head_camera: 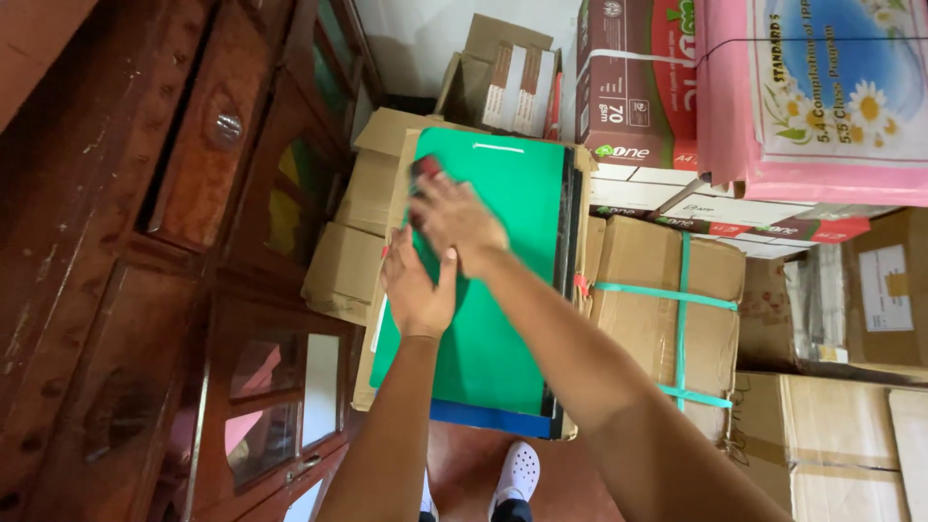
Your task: Cleaning and organizing folders in a storage area.
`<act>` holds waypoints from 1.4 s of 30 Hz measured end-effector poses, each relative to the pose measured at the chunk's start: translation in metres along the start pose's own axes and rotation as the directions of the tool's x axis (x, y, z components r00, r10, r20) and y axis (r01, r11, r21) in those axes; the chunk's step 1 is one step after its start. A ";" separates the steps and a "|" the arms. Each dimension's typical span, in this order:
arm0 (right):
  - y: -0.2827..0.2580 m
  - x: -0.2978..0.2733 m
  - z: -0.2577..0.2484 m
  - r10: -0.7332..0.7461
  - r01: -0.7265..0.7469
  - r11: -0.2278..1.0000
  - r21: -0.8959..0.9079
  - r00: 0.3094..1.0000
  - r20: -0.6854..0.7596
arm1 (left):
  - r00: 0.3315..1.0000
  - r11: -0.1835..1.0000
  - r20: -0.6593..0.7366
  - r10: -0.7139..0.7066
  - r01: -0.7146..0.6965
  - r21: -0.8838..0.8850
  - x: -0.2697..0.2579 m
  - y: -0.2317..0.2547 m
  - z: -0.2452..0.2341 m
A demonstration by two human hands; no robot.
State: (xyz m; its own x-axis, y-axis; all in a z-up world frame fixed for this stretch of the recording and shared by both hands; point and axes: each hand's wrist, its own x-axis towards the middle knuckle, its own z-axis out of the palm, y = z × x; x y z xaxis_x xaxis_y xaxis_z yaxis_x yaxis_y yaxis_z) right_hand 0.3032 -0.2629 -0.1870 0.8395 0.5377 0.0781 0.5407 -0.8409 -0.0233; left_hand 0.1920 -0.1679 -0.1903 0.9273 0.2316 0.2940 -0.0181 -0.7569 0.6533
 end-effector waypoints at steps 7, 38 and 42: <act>0.072 -0.059 -0.004 0.341 -0.347 0.938 0.003 0.919 -0.199 | 1.000 0.999 -0.009 0.030 -0.030 0.028 0.001 -0.005 0.006; -0.234 -0.134 -0.005 0.428 -0.427 0.899 -0.098 0.904 -0.010 | 0.985 0.684 0.122 -0.126 0.175 -0.708 -0.054 -0.098 -0.072; -0.215 -0.147 -0.021 0.330 -0.328 0.939 0.105 0.944 0.002 | 0.986 0.896 -0.059 0.154 -0.164 -0.413 -0.050 -0.098 -0.069</act>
State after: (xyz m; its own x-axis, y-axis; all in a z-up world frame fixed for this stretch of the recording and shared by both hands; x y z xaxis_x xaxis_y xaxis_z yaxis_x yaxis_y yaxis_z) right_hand 0.0626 -0.1625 -0.1726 0.9710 0.2304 0.0641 0.2377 -0.9594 -0.1520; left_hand 0.1220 -0.0634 -0.2208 0.8897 0.1484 0.4317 -0.3231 -0.4633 0.8252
